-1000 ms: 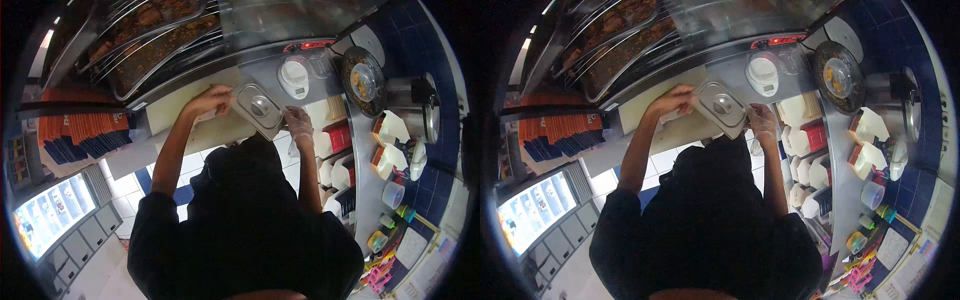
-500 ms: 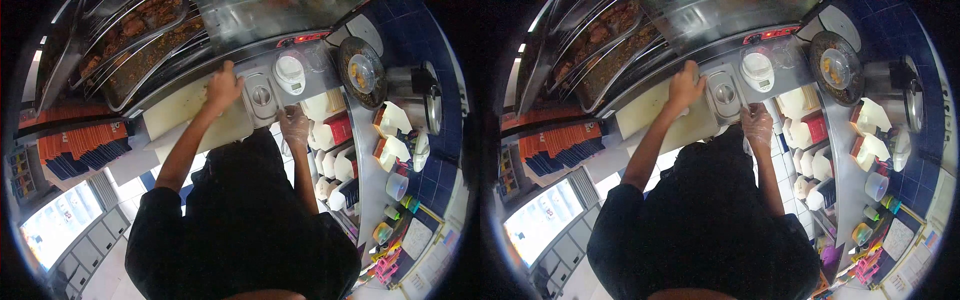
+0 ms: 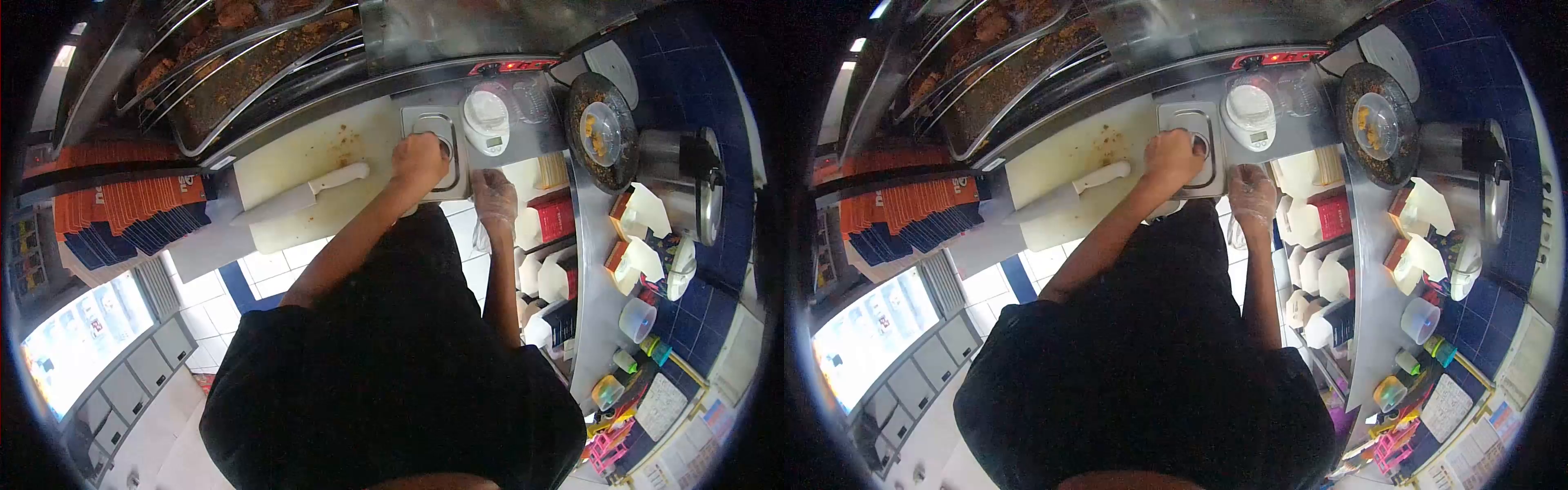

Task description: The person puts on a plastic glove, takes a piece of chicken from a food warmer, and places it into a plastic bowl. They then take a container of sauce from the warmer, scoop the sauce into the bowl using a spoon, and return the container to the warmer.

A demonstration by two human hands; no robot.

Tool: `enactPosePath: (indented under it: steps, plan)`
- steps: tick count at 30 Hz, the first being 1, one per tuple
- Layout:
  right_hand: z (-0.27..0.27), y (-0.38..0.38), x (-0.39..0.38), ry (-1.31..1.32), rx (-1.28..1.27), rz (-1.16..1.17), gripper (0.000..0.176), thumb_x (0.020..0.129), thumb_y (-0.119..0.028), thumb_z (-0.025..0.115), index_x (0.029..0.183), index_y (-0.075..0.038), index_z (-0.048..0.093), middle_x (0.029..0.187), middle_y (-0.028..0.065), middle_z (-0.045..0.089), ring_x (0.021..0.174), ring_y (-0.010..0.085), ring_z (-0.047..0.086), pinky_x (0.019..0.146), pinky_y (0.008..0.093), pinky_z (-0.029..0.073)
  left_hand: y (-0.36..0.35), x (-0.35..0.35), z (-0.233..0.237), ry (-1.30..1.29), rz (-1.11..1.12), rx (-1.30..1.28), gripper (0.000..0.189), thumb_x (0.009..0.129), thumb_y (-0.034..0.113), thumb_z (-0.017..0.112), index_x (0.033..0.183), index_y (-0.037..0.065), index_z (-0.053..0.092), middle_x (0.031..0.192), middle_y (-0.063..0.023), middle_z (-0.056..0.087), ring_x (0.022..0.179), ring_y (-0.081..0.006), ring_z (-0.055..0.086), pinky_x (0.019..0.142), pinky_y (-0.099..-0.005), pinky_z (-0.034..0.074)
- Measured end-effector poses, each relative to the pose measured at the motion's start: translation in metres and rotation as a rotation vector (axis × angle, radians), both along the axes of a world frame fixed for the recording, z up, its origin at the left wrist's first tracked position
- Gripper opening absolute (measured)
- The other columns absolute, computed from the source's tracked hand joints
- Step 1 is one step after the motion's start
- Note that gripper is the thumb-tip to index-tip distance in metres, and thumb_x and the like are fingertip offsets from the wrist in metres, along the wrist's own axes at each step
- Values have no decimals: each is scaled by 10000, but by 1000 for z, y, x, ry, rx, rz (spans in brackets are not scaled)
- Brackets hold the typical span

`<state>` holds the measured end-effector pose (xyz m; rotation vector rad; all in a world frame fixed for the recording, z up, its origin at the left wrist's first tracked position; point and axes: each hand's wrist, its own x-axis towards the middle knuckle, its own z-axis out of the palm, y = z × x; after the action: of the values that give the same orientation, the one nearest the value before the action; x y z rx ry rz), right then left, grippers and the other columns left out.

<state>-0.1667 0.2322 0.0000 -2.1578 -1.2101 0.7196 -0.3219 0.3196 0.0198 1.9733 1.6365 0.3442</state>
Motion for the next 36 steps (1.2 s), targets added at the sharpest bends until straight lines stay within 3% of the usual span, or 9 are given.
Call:
enactPosePath:
  steps: [4, 6, 11, 15, 20, 26, 28, 31, 36]
  plan:
    - [17, -1, 1, -122, 85, 8, 222, 906, -217, 617, 949, -11, 688, 863, 174, 706, 803, 326, 692, 750, 415, 528, -2, -37, 18, -226, 1, -59, 219, 774, 178, 671, 872, -18, 679, 796, -230, 669, 786, -316, 697, 723, -403, 550]
    - [25, 0, -1, -217, 130, 27, 202, 909, -207, 614, 932, -20, 688, 874, 173, 701, 793, 321, 684, 751, 421, 528, -1, -78, 4, -404, -61, -46, 189, 771, 93, 686, 935, 0, 692, 815, -152, 691, 752, -222, 685, 707, -340, 550]
    - [38, 15, -9, -359, 339, 271, 153, 868, -205, 651, 917, -64, 681, 915, 165, 676, 822, 324, 662, 743, 422, 529, -8, -161, -52, -872, 195, -433, 170, 897, 154, 644, 1017, 46, 697, 881, -43, 694, 688, -141, 633, 635, -307, 549]
    - [60, 38, -33, -516, 221, 536, 179, 848, -238, 661, 925, -76, 664, 938, 164, 664, 863, 331, 652, 742, 434, 532, -14, -180, -67, -1126, 393, -599, 172, 959, 105, 554, 1048, 35, 683, 936, -87, 697, 779, -140, 661, 704, -310, 571]
    - [43, 56, -67, -580, -331, 626, 276, 867, -273, 608, 965, -16, 631, 951, 188, 697, 895, 338, 696, 771, 427, 549, -19, -193, -85, -1052, 546, -598, 300, 999, 252, 484, 1098, 15, 639, 877, -90, 678, 653, -163, 642, 576, -318, 533]
    - [24, 63, -80, -639, -328, 613, 450, 862, -175, 586, 1219, 85, 499, 1000, 239, 686, 930, 336, 698, 779, 422, 559, -37, -206, -69, -792, 595, -468, 322, 1000, 263, 462, 1037, -8, 632, 820, -105, 665, 601, -174, 643, 554, -320, 516]
    - [28, 64, -81, -688, -344, 654, 443, 847, -159, 584, 1212, 82, 515, 986, 217, 690, 909, 331, 700, 765, 424, 560, -42, -202, -67, -766, 580, -377, 276, 971, 230, 516, 1021, -15, 632, 789, -117, 671, 605, -204, 660, 562, -341, 518]
    - [40, 64, -74, -867, -247, 798, 305, 845, -153, 579, 1083, 38, 587, 924, 171, 705, 873, 290, 704, 716, 379, 561, -50, -196, -71, -253, 453, 110, 233, 898, 180, 613, 1003, -28, 627, 751, -147, 675, 632, -266, 681, 574, -384, 521]
    - [55, 73, -47, -1017, -114, 1103, 175, 825, -134, 598, 965, -44, 651, 835, 139, 681, 834, 291, 689, 699, 408, 551, -70, -151, -42, -376, 283, 182, 177, 931, 147, 565, 980, -11, 627, 813, -192, 691, 635, -241, 695, 590, -333, 541]
